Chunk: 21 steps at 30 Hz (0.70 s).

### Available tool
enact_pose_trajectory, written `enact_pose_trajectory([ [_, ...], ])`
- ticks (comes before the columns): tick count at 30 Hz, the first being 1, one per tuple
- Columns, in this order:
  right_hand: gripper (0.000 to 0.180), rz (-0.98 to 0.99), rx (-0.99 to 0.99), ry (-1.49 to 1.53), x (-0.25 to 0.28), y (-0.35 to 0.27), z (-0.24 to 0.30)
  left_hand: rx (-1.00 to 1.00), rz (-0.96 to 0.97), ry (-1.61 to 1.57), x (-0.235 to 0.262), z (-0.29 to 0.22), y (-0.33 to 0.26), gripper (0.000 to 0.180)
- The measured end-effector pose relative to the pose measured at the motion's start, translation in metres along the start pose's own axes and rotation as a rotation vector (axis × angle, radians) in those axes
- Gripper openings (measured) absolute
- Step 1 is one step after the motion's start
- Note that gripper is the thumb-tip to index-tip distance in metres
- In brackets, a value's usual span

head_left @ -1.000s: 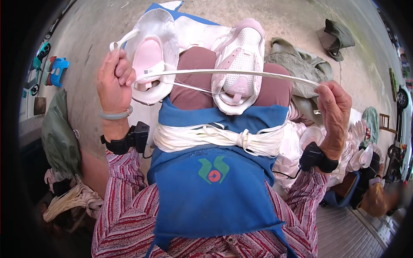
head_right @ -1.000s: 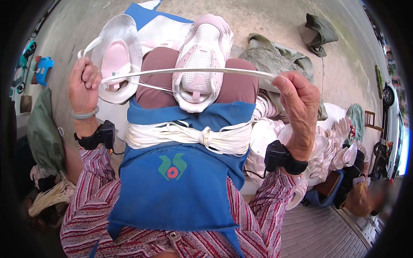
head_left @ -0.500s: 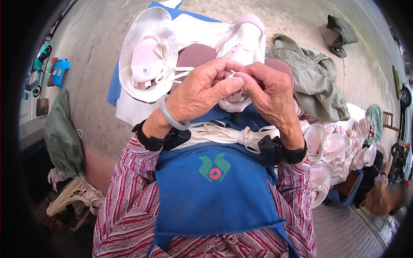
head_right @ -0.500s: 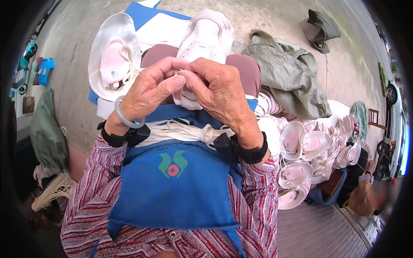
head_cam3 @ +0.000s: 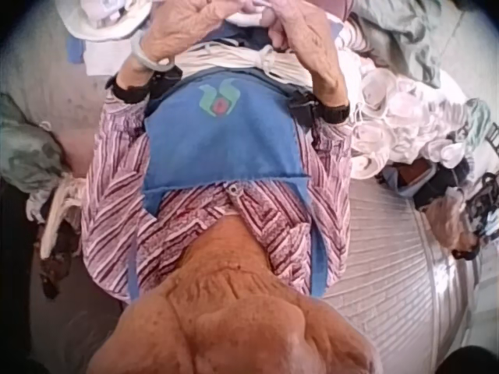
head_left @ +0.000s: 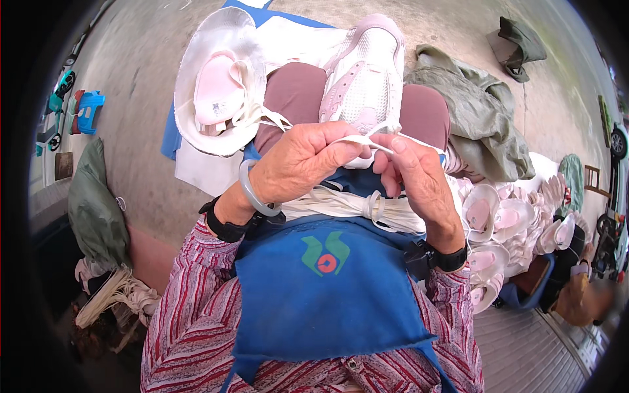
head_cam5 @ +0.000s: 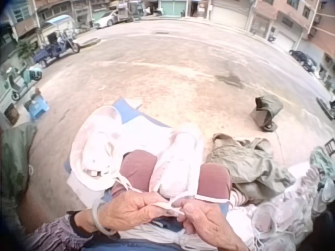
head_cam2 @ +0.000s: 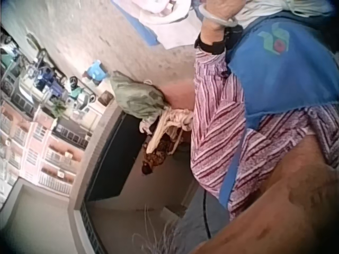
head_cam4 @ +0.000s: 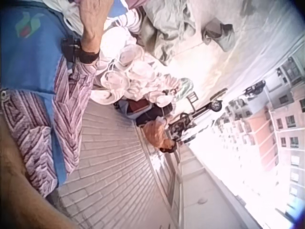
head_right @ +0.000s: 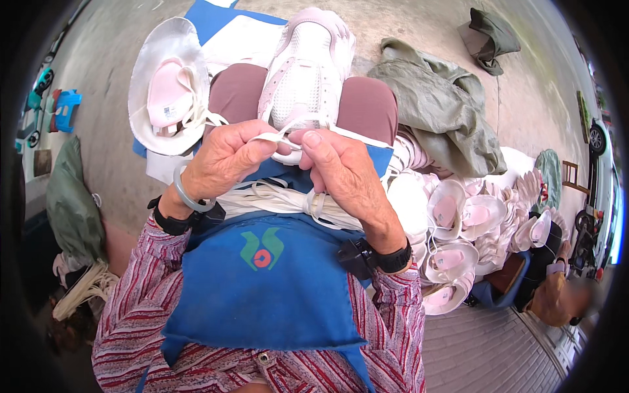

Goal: The recorder is lacing a pair of pink and white sneakers.

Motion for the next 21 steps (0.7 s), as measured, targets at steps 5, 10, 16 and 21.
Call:
enact_pose_trajectory([
  [5,0.034,0.037,0.108,0.584,0.004,0.017,-0.014,-0.053,0.086,0.09,-0.017,0.019,-0.008,0.024],
  [10,0.032,-0.19,0.262,0.656,0.037,0.017,-0.001,0.046,0.094,0.135,-0.012,0.026,-0.021,0.02],
  [16,0.033,-0.418,0.352,0.459,0.068,0.013,0.003,0.201,0.216,0.085,-0.011,0.038,-0.028,0.021],
  [21,0.034,-0.697,0.394,0.079,0.086,0.014,0.001,0.116,0.283,0.143,-0.015,0.046,-0.024,0.024],
])
Point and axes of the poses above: each hand's wrist, its own y-axis towards the middle knuckle, its own x-axis out of the back of the hand, z = x × y, the point moved 4 cm from there along y, towards the middle knuckle, and after that the axes turned 5 degrees about -x, right-handed, at the moved point
